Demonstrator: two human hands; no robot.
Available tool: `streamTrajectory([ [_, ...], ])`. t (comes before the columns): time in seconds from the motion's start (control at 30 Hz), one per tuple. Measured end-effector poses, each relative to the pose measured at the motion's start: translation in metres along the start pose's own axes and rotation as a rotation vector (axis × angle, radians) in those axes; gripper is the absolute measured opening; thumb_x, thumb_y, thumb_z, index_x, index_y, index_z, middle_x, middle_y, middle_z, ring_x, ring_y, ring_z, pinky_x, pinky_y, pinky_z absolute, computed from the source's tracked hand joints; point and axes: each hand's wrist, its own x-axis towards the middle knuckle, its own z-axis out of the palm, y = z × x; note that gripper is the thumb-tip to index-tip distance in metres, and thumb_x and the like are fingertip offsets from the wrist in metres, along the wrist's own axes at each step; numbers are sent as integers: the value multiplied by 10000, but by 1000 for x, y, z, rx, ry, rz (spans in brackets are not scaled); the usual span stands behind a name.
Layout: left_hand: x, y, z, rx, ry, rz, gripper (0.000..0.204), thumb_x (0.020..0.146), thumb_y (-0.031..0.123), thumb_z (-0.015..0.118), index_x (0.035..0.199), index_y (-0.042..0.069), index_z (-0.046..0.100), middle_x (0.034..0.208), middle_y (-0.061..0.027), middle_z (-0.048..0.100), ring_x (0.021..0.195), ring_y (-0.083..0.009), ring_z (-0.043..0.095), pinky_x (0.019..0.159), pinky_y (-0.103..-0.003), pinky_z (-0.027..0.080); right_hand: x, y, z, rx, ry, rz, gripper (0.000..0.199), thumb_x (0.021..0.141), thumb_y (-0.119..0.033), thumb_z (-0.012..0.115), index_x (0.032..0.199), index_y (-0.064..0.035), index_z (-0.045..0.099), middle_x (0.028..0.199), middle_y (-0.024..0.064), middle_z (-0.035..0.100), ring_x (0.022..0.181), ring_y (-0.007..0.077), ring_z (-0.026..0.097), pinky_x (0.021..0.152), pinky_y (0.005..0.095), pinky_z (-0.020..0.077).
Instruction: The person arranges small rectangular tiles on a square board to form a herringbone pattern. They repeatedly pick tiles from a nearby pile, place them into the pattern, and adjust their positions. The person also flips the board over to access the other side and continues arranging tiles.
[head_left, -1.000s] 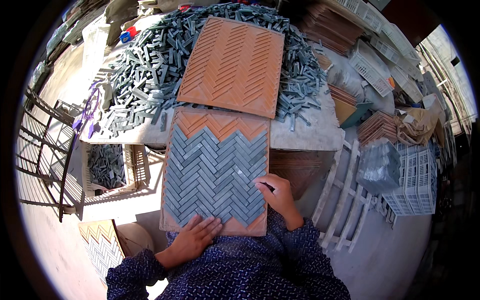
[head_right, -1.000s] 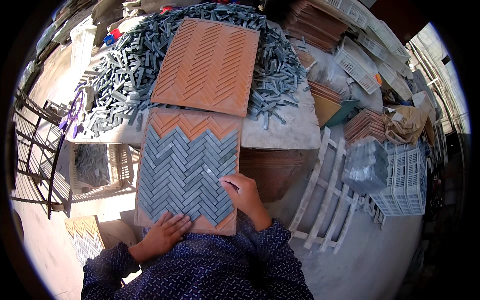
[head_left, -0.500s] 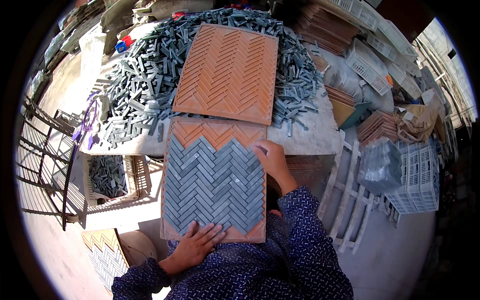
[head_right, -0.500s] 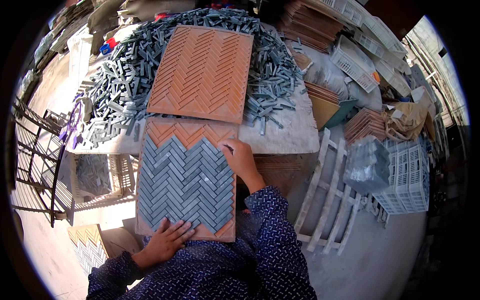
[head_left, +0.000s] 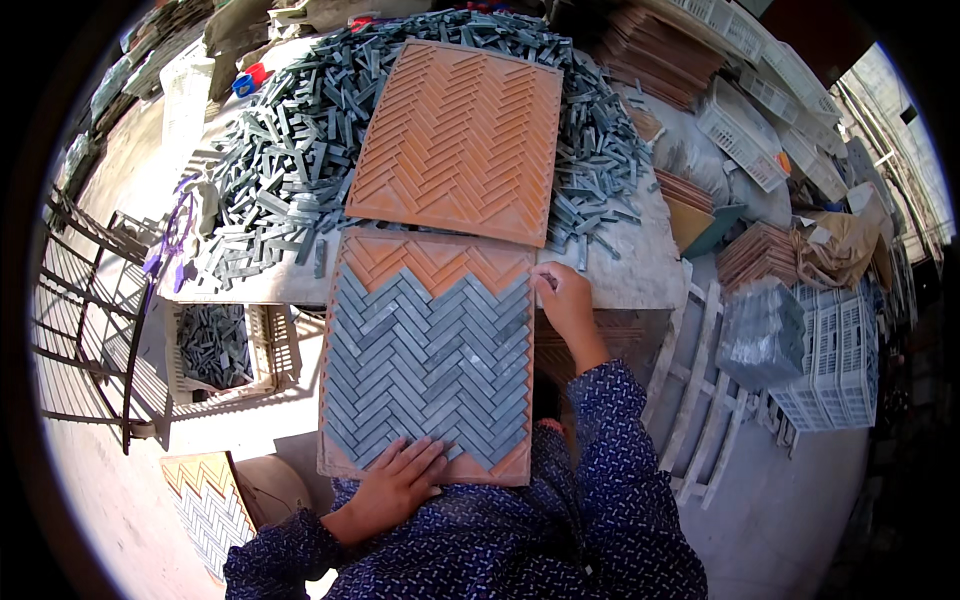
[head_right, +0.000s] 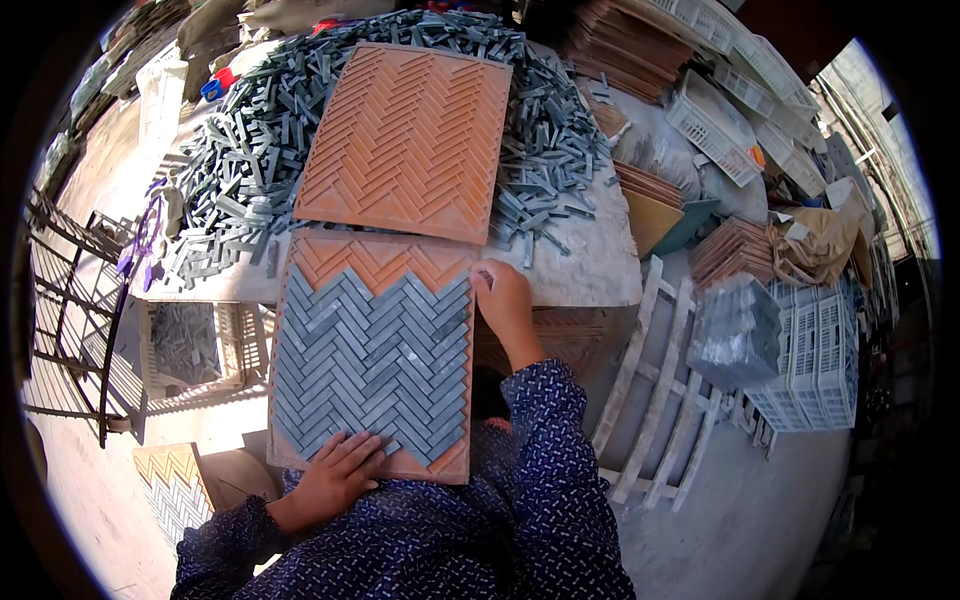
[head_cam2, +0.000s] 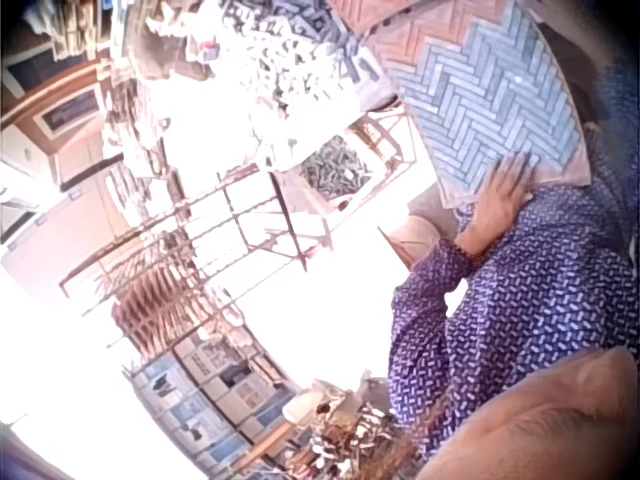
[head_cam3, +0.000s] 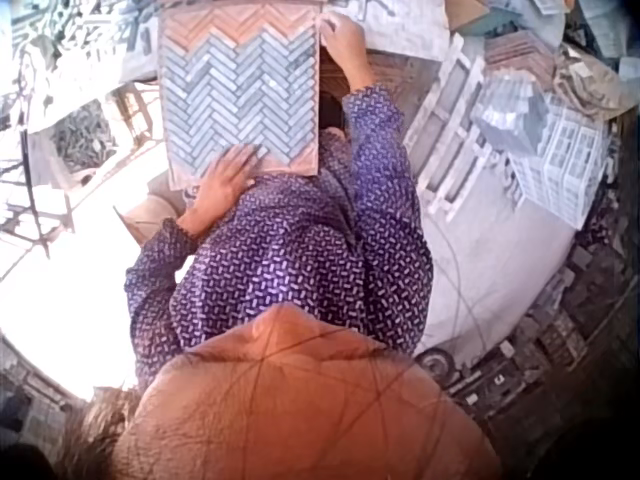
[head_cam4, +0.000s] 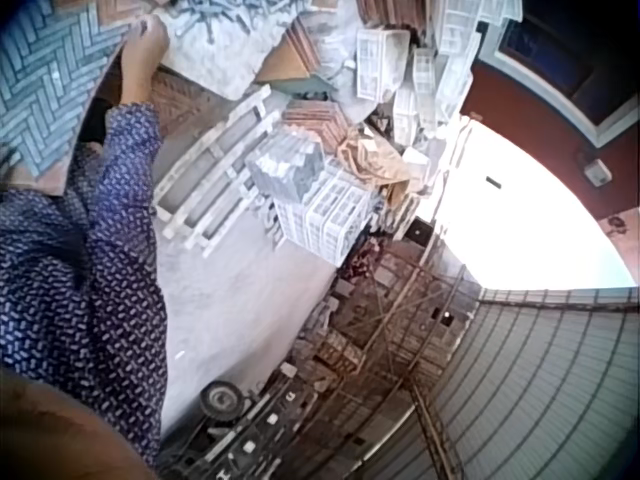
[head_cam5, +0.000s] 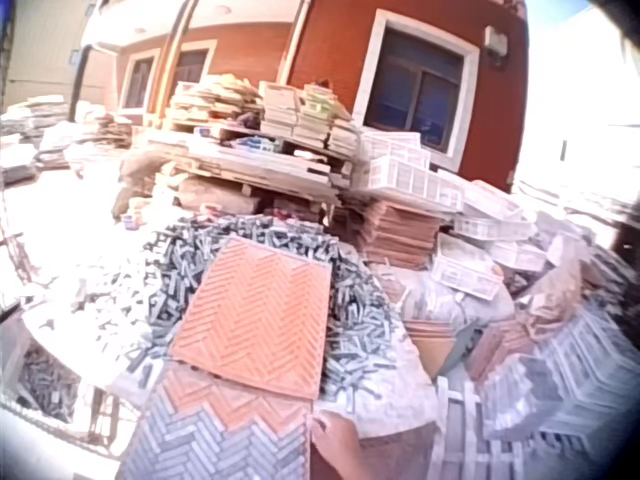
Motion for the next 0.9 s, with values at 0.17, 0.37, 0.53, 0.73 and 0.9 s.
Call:
streamTrajectory([
  [0.17,8,-11,18,37,95,51,391,804,144,562,1187,61,574,1323,-105,523,1251,-271,468,1055,-516,310,-2,-18,14,-273,-31,32,207,769,-118,697,947,-19,659,820,146,642,717,276,640,671,354,515],
  [0.37,15,-5,17,180,137,31,382,796,135,567,1174,90,593,1331,-71,530,1296,-264,437,1071,-509,293,9,-13,19,-45,47,157,201,758,-66,688,931,1,611,784,131,629,712,267,626,645,365,502],
  [0.53,12,-5,20,181,136,-14,386,765,102,607,1150,101,621,1322,-64,549,1301,-281,443,1072,-516,305,-10,-35,-12,515,2,317,107,830,-50,641,915,9,615,801,55,649,715,113,614,642,253,499],
  [0.73,16,-4,20,147,164,4,358,756,106,615,1113,92,634,1311,-89,551,1300,-304,441,1069,-530,306,-136,-58,-77,743,-414,605,73,868,-51,639,908,10,634,776,37,620,667,80,565,616,219,477],
  [0.9,15,-3,20,160,146,-12,394,753,86,622,1148,87,624,1310,-102,549,1293,-300,450,1074,-525,303,-192,-64,-53,649,-421,556,70,864,-13,633,925,17,613,797,28,600,696,66,544,614,211,440],
])
